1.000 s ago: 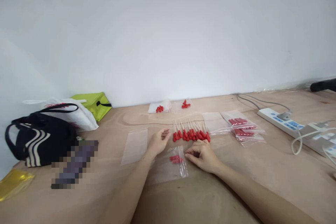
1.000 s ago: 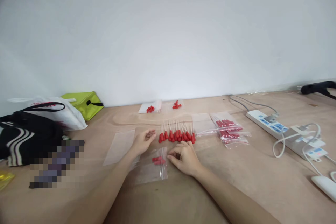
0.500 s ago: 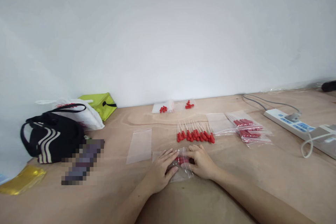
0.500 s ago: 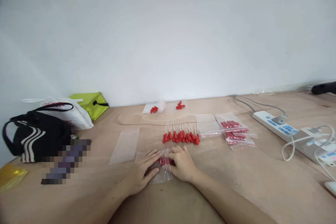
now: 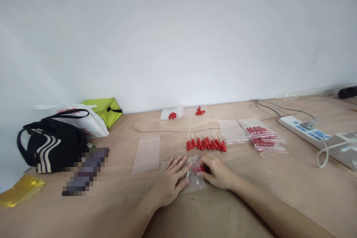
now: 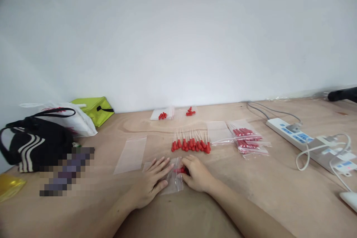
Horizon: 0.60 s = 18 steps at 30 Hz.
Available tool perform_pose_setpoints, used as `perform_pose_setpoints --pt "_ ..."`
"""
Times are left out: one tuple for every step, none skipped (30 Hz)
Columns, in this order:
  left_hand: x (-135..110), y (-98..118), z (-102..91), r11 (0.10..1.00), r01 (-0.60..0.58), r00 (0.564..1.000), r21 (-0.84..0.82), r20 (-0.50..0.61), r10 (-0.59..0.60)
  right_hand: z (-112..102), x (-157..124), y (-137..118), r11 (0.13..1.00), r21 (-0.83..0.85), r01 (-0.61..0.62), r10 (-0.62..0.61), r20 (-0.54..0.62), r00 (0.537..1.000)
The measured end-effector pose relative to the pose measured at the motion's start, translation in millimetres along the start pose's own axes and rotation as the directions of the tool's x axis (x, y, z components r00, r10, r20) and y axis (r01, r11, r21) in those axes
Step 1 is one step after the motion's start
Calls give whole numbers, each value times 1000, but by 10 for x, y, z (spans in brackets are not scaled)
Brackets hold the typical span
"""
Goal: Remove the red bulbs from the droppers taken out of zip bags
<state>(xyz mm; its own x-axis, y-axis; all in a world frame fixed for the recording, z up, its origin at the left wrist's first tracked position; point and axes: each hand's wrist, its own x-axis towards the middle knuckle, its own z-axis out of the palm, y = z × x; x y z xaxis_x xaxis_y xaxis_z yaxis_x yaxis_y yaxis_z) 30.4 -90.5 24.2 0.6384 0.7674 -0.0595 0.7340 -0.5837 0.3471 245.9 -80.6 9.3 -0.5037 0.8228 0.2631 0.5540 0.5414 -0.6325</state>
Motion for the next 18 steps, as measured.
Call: perform_pose_setpoints --pt "-1 0 2 1000 9 1000 5 3 -9 2 -2 3 1000 10 -15 15 -4 1000" --pt "-1 1 5 1000 18 1000 5 2 -18 3 -5 8 1000 15 -28 28 -12 1000" --pt "-2 2 8 1000 23 1000 2 -3 -23 2 -8 13 999 17 -35 35 -19 999" --pt "-3 2 10 1000 25 1000 -4 -13 -25 -3 -12 20 999 19 -34 35 -24 999" --pt "-4 2 12 1000 24 999 -11 -24 -25 -12 -13 27 999 25 -27 27 -26 999" --pt "-6 2 13 999 26 999 -19 -38 -27 -27 -12 37 999 40 -17 18 -22 1000" --pt "-8 1 14 999 29 998 -27 -51 -30 -49 -7 49 997 70 -14 15 -16 1000" --pt "-9 0 13 999 35 997 -33 -63 -37 -80 1 66 993 118 -22 23 -7 1000" --pt "-10 -1 12 998 42 997 -35 -69 -45 -120 14 88 983 179 -40 40 4 999" --pt "-11 -3 11 998 51 996 -35 -71 -54 -170 29 117 966 249 -67 65 17 998" --pt "-11 -6 11 998 58 996 -34 -68 -61 -229 45 153 942 321 -99 95 29 995" --pt "-12 -9 13 998 63 996 -32 -64 -65 -299 60 194 912 389 -130 123 44 991" --pt "-12 -12 16 998 63 996 -31 -63 -65 -378 72 240 880 449 -157 152 49 987" --pt "-12 -16 21 998 62 996 -30 -64 -63 -465 80 289 848 497 -184 187 43 981" --pt "-12 -19 27 998 58 996 -32 -68 -60 -556 82 338 819 535 -208 228 29 973" --pt "-11 -23 34 998 53 996 -36 -71 -56 -650 79 385 797 561 -223 264 9 965" --pt "-10 -27 38 998 52 996 -44 -75 -55 -741 73 427 780 583 -230 295 -18 955" --pt "-7 -32 40 997 59 995 -59 -83 -64 -825 65 463 764 603 -230 330 -59 942"
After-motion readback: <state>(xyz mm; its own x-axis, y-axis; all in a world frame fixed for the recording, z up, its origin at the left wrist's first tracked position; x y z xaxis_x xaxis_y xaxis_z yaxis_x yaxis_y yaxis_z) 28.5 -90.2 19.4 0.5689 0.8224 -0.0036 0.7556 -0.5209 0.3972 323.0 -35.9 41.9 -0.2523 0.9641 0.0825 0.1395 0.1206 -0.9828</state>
